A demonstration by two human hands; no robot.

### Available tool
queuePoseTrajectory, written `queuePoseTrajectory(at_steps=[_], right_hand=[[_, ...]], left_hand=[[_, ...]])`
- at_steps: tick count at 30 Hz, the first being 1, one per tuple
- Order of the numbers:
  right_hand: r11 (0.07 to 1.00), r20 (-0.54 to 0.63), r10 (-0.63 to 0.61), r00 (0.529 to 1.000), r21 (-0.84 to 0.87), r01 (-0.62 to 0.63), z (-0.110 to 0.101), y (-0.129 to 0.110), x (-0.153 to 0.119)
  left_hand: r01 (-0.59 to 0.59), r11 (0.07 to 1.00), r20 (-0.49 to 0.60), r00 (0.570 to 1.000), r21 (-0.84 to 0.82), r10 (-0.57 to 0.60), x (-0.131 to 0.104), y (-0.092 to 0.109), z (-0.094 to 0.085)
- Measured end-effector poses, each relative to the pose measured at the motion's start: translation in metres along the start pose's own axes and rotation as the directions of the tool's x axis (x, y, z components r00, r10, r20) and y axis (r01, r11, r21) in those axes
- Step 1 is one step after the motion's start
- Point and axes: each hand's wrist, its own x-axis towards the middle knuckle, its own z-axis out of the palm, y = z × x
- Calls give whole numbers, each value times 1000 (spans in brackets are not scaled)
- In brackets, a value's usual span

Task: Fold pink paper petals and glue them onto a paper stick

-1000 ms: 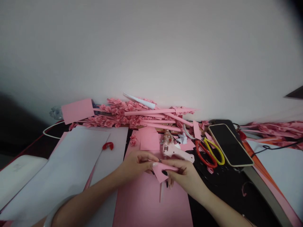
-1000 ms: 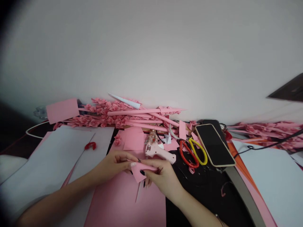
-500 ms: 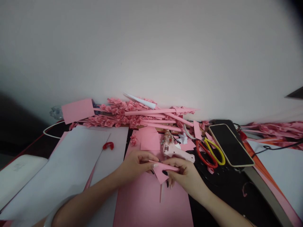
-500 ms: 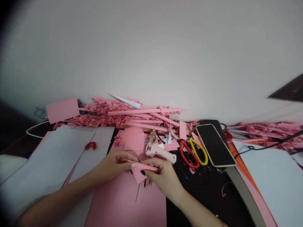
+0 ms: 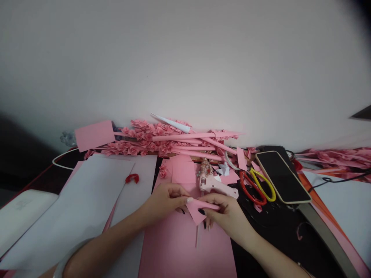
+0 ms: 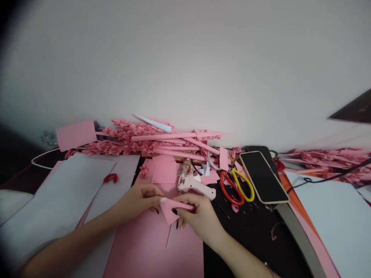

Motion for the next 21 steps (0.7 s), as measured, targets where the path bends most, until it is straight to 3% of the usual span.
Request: queuePoseTrajectory(at_steps=[12,21], right_hand=[[999,32,23,999,37,-24,-1,-4,1],[1000,28,23,999,13,-23,-3,-3,2]], left_hand=[[62,998,36,998,-26,-61,-1,5,-2],[-6,1000,118,993,17,4,-1,4,-8]])
